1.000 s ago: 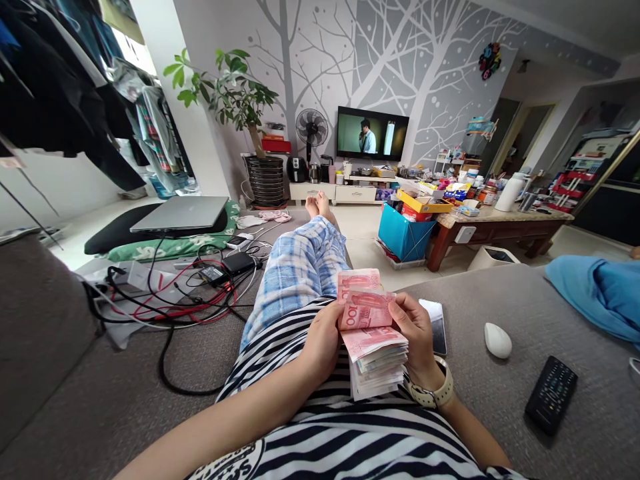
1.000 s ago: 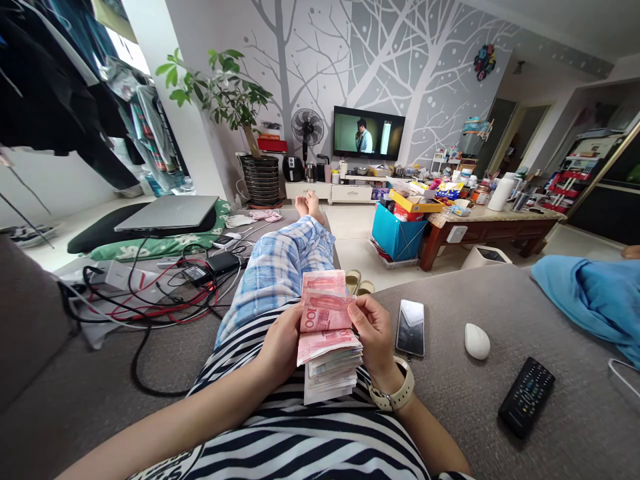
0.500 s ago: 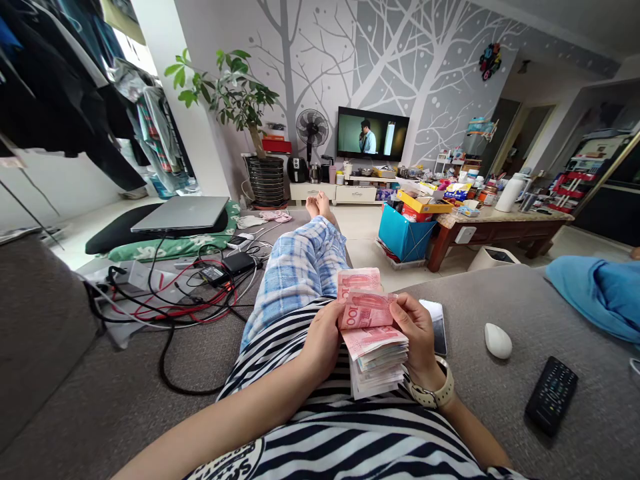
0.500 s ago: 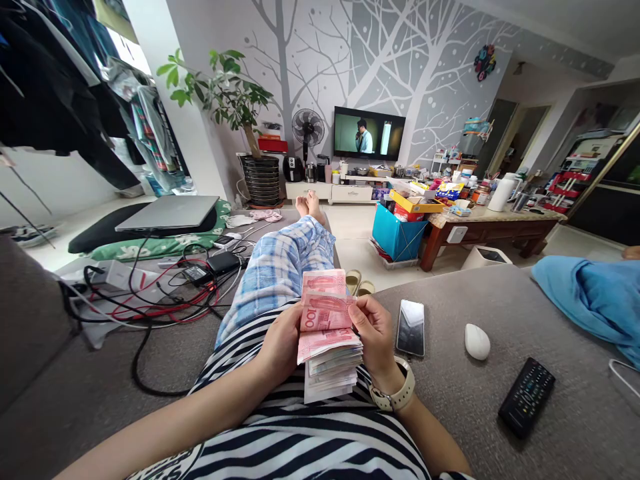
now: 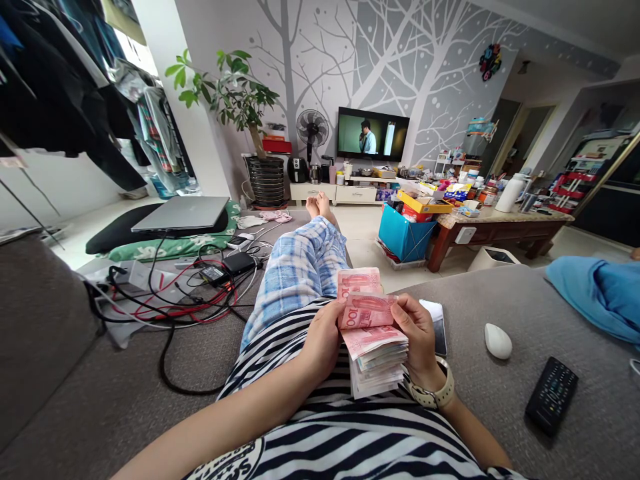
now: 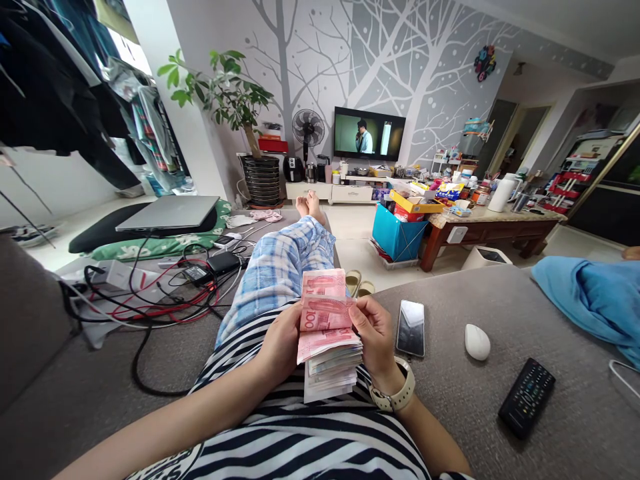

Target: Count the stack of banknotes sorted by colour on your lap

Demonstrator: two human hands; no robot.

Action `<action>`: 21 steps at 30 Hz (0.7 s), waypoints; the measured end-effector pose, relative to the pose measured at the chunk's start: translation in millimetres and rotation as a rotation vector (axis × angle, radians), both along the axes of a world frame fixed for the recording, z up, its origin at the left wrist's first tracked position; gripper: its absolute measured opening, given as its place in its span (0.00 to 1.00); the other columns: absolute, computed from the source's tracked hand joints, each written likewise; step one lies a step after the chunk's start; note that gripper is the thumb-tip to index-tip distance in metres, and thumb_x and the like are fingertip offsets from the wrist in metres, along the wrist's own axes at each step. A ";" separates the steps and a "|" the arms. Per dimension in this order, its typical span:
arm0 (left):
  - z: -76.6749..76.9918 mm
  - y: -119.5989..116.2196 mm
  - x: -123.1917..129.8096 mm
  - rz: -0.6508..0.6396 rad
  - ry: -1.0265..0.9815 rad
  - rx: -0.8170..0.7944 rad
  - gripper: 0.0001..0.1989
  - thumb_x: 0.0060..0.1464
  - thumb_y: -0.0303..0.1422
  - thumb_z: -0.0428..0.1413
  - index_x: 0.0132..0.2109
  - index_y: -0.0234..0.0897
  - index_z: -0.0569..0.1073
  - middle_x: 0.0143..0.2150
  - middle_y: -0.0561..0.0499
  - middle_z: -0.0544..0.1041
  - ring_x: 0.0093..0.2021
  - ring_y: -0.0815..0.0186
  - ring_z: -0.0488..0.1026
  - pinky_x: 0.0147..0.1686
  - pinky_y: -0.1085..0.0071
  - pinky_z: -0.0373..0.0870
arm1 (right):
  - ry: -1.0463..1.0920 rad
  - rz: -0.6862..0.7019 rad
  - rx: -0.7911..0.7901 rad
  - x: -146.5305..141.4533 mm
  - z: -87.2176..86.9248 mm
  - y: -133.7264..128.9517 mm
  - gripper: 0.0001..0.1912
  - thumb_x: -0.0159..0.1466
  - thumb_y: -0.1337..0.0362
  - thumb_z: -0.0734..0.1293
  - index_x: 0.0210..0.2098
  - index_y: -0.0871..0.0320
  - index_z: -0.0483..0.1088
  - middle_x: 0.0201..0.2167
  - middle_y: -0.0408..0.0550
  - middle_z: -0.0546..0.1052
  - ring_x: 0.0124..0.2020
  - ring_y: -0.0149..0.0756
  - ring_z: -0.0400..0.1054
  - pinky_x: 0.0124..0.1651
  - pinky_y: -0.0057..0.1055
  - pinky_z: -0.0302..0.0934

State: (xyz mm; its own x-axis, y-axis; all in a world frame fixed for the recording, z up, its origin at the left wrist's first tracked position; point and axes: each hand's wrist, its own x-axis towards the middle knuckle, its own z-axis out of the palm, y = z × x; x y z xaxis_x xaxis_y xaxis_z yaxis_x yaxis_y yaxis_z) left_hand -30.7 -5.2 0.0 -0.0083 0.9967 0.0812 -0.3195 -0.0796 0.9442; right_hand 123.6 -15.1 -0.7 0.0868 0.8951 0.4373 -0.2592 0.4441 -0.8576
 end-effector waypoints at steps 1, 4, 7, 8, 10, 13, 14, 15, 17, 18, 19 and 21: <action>-0.9 0.5 -0.1 0.000 -0.002 -0.005 0.11 0.50 0.37 0.54 0.30 0.38 0.79 0.35 0.46 0.81 0.39 0.56 0.74 0.43 0.65 0.68 | -0.002 -0.002 0.000 0.0 0.2 0.0 0.16 0.61 0.53 0.71 0.25 0.57 0.70 0.21 0.40 0.68 0.23 0.30 0.56 0.27 0.27 0.54; -3.9 1.9 -0.6 -0.001 -0.017 -0.021 0.11 0.50 0.37 0.54 0.31 0.37 0.80 0.37 0.46 0.81 0.41 0.55 0.74 0.44 0.64 0.68 | -0.011 -0.010 -0.004 0.5 -0.4 0.6 0.16 0.61 0.52 0.71 0.25 0.57 0.70 0.21 0.40 0.68 0.23 0.30 0.57 0.27 0.27 0.55; -3.8 1.7 -1.0 0.012 0.001 -0.010 0.12 0.51 0.37 0.54 0.32 0.36 0.80 0.38 0.46 0.82 0.42 0.54 0.74 0.45 0.64 0.69 | -0.020 -0.011 -0.006 0.9 -2.1 1.3 0.16 0.61 0.52 0.71 0.26 0.57 0.71 0.22 0.41 0.69 0.23 0.30 0.57 0.28 0.27 0.55; -2.7 1.1 -1.0 0.015 0.016 -0.006 0.13 0.51 0.37 0.53 0.32 0.36 0.80 0.38 0.46 0.82 0.41 0.55 0.74 0.44 0.64 0.69 | -0.018 -0.008 -0.007 1.0 -2.8 1.5 0.16 0.61 0.52 0.71 0.26 0.57 0.71 0.22 0.41 0.70 0.24 0.30 0.58 0.28 0.27 0.55; 0.5 -0.4 -0.6 0.018 0.044 -0.006 0.13 0.51 0.38 0.53 0.32 0.35 0.80 0.36 0.46 0.82 0.40 0.55 0.74 0.43 0.64 0.69 | -0.012 0.002 -0.006 1.1 -4.1 1.8 0.15 0.61 0.52 0.71 0.26 0.57 0.71 0.22 0.41 0.70 0.24 0.30 0.58 0.28 0.27 0.55; 5.1 -2.3 0.5 0.021 0.034 -0.016 0.13 0.51 0.38 0.53 0.31 0.35 0.79 0.36 0.46 0.82 0.39 0.56 0.74 0.41 0.65 0.69 | -0.003 0.011 0.001 1.6 -5.7 2.2 0.15 0.62 0.53 0.71 0.26 0.57 0.71 0.22 0.40 0.69 0.24 0.29 0.57 0.28 0.26 0.54; 6.1 -2.7 0.8 0.020 0.028 -0.016 0.13 0.51 0.37 0.53 0.31 0.36 0.79 0.36 0.46 0.82 0.39 0.56 0.74 0.41 0.65 0.69 | -0.002 0.012 0.003 1.8 -6.2 2.4 0.15 0.62 0.54 0.71 0.26 0.57 0.71 0.22 0.40 0.69 0.23 0.29 0.56 0.28 0.26 0.54; 6.9 -3.1 1.0 0.019 0.025 -0.014 0.12 0.51 0.37 0.53 0.31 0.36 0.79 0.36 0.46 0.82 0.38 0.56 0.74 0.41 0.65 0.69 | -0.001 0.013 0.004 2.0 -6.7 2.6 0.15 0.62 0.54 0.71 0.26 0.57 0.71 0.22 0.40 0.69 0.23 0.29 0.56 0.28 0.26 0.54; 7.8 -3.5 1.1 0.010 0.025 -0.011 0.12 0.50 0.37 0.53 0.30 0.36 0.79 0.35 0.46 0.82 0.38 0.56 0.74 0.41 0.65 0.69 | 0.001 0.018 0.004 2.4 -7.6 3.0 0.15 0.62 0.54 0.71 0.26 0.57 0.71 0.22 0.40 0.69 0.24 0.29 0.57 0.28 0.26 0.54; 8.0 -3.7 1.0 0.007 0.026 -0.010 0.12 0.50 0.37 0.53 0.30 0.36 0.79 0.35 0.46 0.82 0.37 0.56 0.74 0.41 0.65 0.69 | 0.003 0.020 0.002 2.6 -8.0 3.2 0.15 0.62 0.54 0.71 0.26 0.57 0.71 0.23 0.40 0.70 0.24 0.29 0.57 0.28 0.26 0.54; 8.0 -3.7 0.9 0.006 0.022 -0.012 0.12 0.50 0.37 0.53 0.30 0.36 0.79 0.35 0.46 0.82 0.37 0.56 0.74 0.41 0.65 0.69 | 0.006 0.022 0.001 2.7 -8.4 3.3 0.15 0.62 0.54 0.71 0.26 0.57 0.71 0.23 0.40 0.69 0.24 0.29 0.57 0.28 0.26 0.54; 7.3 -3.4 0.7 0.014 0.000 -0.023 0.11 0.50 0.37 0.54 0.30 0.36 0.79 0.35 0.46 0.82 0.38 0.56 0.74 0.42 0.65 0.69 | 0.010 0.027 0.001 2.9 -8.9 3.5 0.15 0.62 0.54 0.71 0.26 0.57 0.70 0.22 0.40 0.68 0.23 0.29 0.56 0.27 0.26 0.53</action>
